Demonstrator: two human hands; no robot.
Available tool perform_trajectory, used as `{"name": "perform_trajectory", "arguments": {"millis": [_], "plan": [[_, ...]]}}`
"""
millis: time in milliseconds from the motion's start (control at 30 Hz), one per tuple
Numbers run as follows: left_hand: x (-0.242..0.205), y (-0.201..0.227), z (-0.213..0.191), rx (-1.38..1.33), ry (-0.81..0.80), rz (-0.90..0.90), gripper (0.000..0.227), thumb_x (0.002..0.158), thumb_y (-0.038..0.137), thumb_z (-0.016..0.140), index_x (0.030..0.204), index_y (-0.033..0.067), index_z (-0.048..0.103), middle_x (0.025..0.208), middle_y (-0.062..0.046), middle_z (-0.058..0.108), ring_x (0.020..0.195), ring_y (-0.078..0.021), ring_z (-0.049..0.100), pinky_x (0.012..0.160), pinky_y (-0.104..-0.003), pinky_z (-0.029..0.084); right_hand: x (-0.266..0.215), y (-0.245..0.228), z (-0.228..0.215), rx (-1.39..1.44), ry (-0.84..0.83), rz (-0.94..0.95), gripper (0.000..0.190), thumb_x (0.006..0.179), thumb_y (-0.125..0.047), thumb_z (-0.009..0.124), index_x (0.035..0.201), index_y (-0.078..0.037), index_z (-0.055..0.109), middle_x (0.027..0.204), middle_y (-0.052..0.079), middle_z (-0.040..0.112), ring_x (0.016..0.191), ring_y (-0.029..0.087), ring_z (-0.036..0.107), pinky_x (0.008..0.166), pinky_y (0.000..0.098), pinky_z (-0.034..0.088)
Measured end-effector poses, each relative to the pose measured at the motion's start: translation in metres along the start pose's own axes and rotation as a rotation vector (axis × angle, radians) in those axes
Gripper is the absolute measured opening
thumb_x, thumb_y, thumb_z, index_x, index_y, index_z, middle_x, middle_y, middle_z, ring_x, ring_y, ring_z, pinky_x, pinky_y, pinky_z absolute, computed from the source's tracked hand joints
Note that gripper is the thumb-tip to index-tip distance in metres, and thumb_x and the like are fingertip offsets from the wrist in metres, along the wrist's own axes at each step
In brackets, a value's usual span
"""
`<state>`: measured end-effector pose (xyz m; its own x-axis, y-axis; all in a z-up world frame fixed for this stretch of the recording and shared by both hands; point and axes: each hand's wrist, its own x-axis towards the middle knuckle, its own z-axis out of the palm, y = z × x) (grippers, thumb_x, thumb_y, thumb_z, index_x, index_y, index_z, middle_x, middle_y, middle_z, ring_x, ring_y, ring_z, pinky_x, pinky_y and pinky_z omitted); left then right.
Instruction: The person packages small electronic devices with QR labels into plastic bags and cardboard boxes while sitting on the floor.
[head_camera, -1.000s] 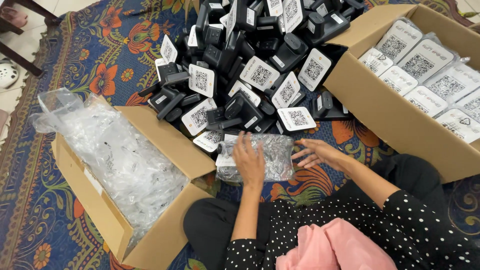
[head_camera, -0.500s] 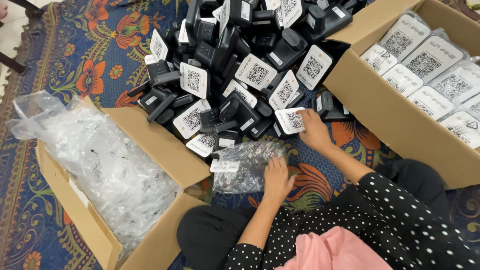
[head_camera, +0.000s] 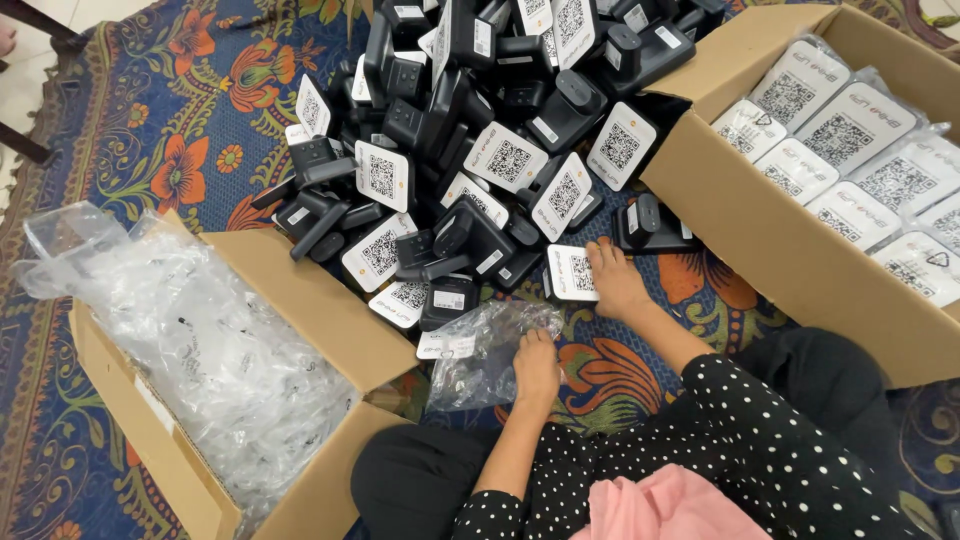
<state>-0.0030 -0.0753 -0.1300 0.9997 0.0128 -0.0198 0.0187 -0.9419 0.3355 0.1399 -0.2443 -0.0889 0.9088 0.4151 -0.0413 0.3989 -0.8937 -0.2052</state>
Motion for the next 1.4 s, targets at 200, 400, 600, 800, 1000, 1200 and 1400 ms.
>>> {"name": "perform_trajectory", "arguments": {"millis": [200, 400, 600, 800, 1000, 1200, 1400], "plan": [[0.000, -0.007, 0.002, -0.124, 0.045, -0.041, 0.036, 0.073, -0.007, 0.072, 0.107, -0.0016, 0.060, 0.110, -0.021, 0.064, 0.107, -0.0407, 0.062, 0.088, -0.048, 0.054, -0.059, -0.008, 0.003, 0.033, 0.018, -0.026, 0.109, 0.055, -0.013, 0.084, 0.147, 0.003, 0.028, 0.136, 0.025, 0.044, 0.132, 0.042, 0.045, 0.105, 0.0477, 0.047], [-0.006, -0.020, 0.004, -0.201, 0.148, -0.075, 0.011, 0.090, 0.001, 0.061, 0.100, 0.0012, 0.064, 0.104, -0.022, 0.067, 0.097, -0.0436, 0.065, 0.083, -0.052, 0.053, -0.109, -0.014, -0.023, 0.216, -0.086, 0.030, 0.116, 0.048, -0.030, 0.094, 0.144, -0.005, 0.033, 0.127, 0.017, 0.050, 0.127, 0.037, 0.048, 0.110, 0.0471, 0.041], [-0.020, -0.007, -0.034, -0.352, 0.286, -0.119, 0.013, 0.099, 0.013, 0.059, 0.100, 0.0039, 0.068, 0.102, -0.018, 0.069, 0.093, -0.0430, 0.066, 0.079, -0.051, 0.052, -0.140, -0.008, -0.020, 0.601, -0.149, 0.126, 0.117, 0.046, -0.044, 0.099, 0.141, -0.008, 0.041, 0.124, 0.014, 0.055, 0.125, 0.031, 0.052, 0.107, 0.0425, 0.045], [-0.037, 0.008, -0.070, -0.441, 0.427, -0.031, 0.014, 0.099, 0.012, 0.058, 0.102, 0.0016, 0.067, 0.102, -0.018, 0.068, 0.094, -0.0423, 0.065, 0.080, -0.048, 0.052, -0.126, 0.023, 0.018, 1.545, -0.350, 0.422, 0.077, 0.076, -0.024, 0.084, 0.142, -0.009, 0.048, 0.129, 0.011, 0.063, 0.115, 0.024, 0.063, 0.091, 0.0472, 0.059], [-0.039, 0.015, -0.081, -0.535, 0.478, 0.029, 0.010, 0.095, 0.004, 0.062, 0.104, 0.0008, 0.065, 0.101, -0.017, 0.067, 0.093, -0.0369, 0.068, 0.081, -0.045, 0.053, -0.126, 0.038, 0.018, 1.818, -0.380, 0.527, 0.063, 0.088, -0.016, 0.072, 0.146, -0.012, 0.049, 0.123, 0.012, 0.069, 0.108, 0.026, 0.069, 0.089, 0.0448, 0.062], [-0.025, 0.019, -0.113, -0.491, 0.506, 0.084, 0.015, 0.092, -0.001, 0.060, 0.104, 0.0031, 0.067, 0.099, -0.015, 0.066, 0.094, -0.0344, 0.067, 0.083, -0.044, 0.052, -0.126, 0.044, 0.011, 2.233, -0.163, 0.143, 0.068, 0.094, -0.013, 0.069, 0.156, -0.014, 0.042, 0.135, 0.004, 0.066, 0.113, 0.015, 0.067, 0.092, 0.0354, 0.055], [-0.007, 0.055, -0.150, -0.433, 0.419, 0.203, 0.011, 0.094, 0.002, 0.063, 0.103, 0.0043, 0.069, 0.098, -0.016, 0.065, 0.095, -0.0392, 0.064, 0.082, -0.046, 0.051, -0.142, 0.055, -0.015, 2.419, -0.121, -0.180, 0.076, 0.093, -0.007, 0.071, 0.158, -0.016, 0.034, 0.139, 0.002, 0.063, 0.122, 0.016, 0.065, 0.101, 0.0336, 0.053]]}}
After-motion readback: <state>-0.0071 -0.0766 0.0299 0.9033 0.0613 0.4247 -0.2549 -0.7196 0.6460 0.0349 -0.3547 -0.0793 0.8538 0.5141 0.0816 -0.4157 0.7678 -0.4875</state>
